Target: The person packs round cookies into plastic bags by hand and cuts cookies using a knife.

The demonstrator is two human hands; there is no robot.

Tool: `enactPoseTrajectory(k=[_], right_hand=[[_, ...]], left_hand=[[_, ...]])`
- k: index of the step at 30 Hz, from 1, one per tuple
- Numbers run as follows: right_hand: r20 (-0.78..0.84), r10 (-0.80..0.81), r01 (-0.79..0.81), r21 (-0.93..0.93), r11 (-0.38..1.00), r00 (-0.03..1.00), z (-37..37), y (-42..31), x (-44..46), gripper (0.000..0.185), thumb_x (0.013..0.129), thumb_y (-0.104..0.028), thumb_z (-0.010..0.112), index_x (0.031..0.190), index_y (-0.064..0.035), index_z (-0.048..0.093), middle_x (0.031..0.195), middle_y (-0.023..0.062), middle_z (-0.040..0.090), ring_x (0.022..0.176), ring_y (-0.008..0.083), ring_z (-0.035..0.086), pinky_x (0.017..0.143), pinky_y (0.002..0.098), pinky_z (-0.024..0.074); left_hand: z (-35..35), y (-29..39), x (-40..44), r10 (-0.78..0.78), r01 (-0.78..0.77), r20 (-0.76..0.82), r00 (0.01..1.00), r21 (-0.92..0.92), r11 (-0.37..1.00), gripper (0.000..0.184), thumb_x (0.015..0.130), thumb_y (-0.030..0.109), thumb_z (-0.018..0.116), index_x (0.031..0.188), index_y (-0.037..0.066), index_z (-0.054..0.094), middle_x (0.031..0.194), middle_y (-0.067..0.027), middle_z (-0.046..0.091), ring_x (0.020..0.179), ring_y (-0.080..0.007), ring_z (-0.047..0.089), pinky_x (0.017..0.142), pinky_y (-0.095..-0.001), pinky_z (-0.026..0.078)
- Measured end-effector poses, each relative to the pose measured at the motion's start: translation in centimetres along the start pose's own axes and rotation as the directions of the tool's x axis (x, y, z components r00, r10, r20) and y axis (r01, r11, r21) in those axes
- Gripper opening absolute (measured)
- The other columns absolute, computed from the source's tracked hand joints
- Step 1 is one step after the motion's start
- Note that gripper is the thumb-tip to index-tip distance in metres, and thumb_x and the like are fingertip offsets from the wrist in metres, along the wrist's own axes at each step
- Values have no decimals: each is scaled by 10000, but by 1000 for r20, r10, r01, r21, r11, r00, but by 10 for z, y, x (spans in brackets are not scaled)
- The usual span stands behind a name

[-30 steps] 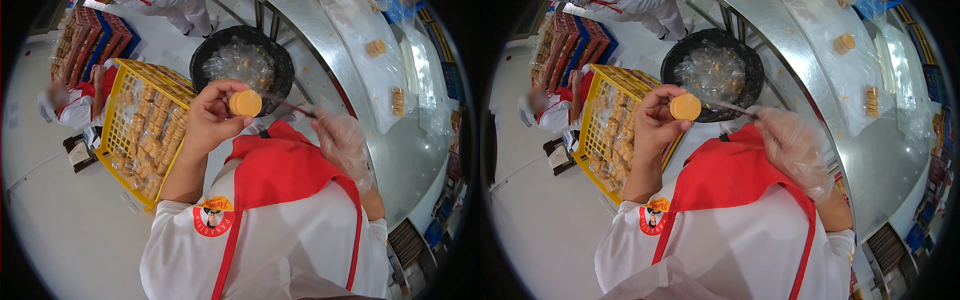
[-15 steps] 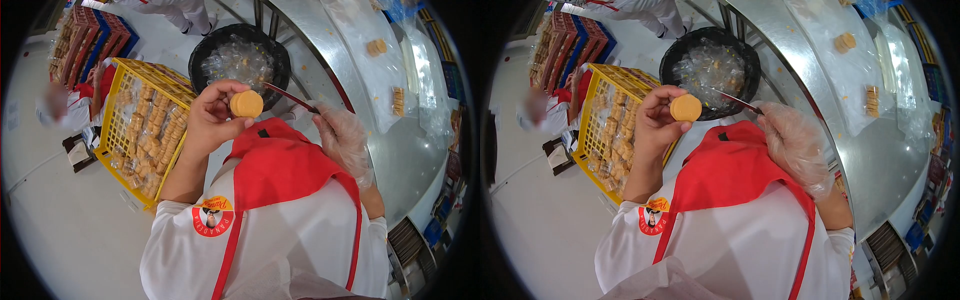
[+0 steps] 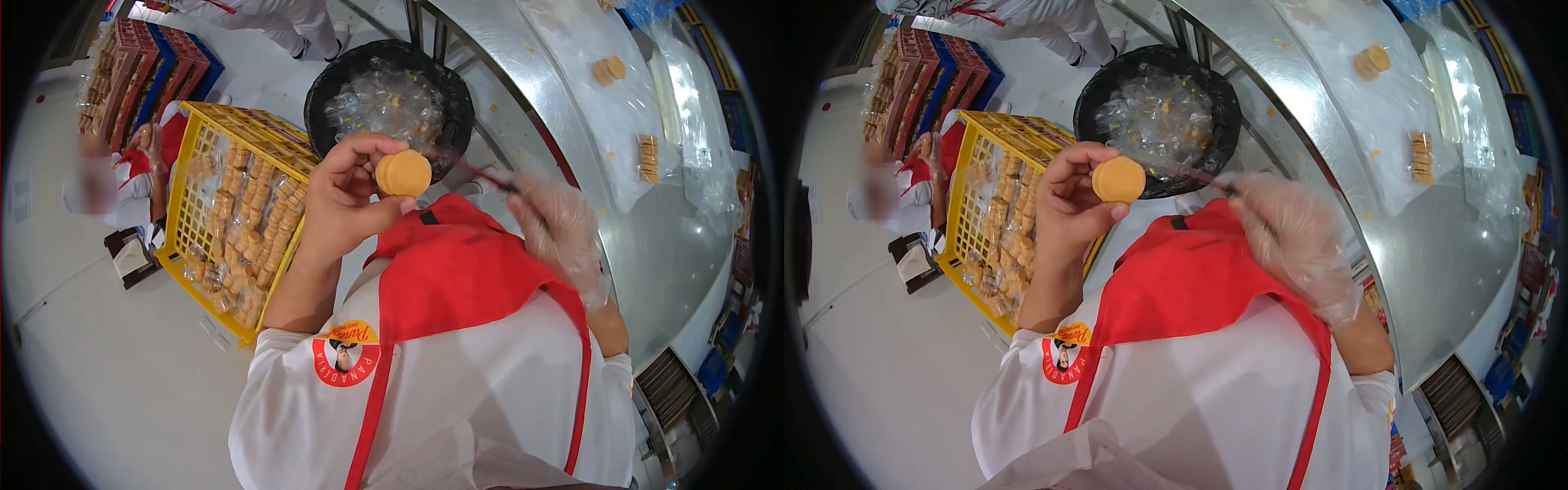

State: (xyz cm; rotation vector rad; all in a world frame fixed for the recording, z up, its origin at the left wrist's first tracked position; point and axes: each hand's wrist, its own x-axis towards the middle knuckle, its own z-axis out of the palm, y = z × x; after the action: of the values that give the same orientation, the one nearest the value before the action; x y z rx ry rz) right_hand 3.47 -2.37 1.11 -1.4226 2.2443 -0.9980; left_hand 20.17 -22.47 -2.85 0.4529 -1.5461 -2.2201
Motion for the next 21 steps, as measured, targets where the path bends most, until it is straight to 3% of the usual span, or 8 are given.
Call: enactPoseTrajectory(k=[6,9,12,15,18,21], right_hand=[[-61,2,-3,-17,1000,998,0,0,-2,176,854,-55,688,1030,-65,677,824,128,638,735,331,632,634,424,493],[-3,-68,68,-47,997,998,1,0,-4,172,860,-56,685,1032,-66,676,817,130,636,723,327,624,631,418,490],[-82,-8,12,47,999,997,3,4,-3,167,862,-62,688,1029,-70,679,806,116,633,714,319,614,627,412,488],[8,-46,46,-21,999,999,-1,-1,-6,160,867,-65,689,1027,-69,678,812,117,641,716,315,614,623,402,487],[-26,94,-94,1,996,995,0,-2,-4,161,871,-68,688,1031,-69,679,821,117,646,726,313,620,628,395,494],[-29,-113,112,-29,993,993,2,2,-14,161,879,-72,676,1039,-81,684,823,112,655,744,303,634,643,389,508]], left_hand=[[5,1,0,11,-10,-16,1000,36,999,552,711,-145,740,1216,2,572,1047,-53,650,959,-116,647,815,-255,545],[7,0,-1,19,-17,-31,999,47,999,551,714,-142,738,1218,1,571,1047,-57,650,964,-117,646,816,-260,547],[9,0,-1,41,-39,-30,999,55,998,552,715,-141,736,1223,-4,568,1043,-63,649,971,-119,645,821,-264,551],[11,1,-2,54,-50,-38,998,86,995,552,713,-141,737,1221,-11,566,1039,-66,647,970,-119,644,827,-264,552],[12,0,-1,59,-55,-32,998,99,994,549,712,-143,739,1218,-18,565,1041,-71,647,965,-122,645,831,-264,552],[10,-2,-3,54,-50,-38,998,78,996,548,710,-149,742,1213,-22,564,1048,-76,645,964,-123,643,832,-263,550]])
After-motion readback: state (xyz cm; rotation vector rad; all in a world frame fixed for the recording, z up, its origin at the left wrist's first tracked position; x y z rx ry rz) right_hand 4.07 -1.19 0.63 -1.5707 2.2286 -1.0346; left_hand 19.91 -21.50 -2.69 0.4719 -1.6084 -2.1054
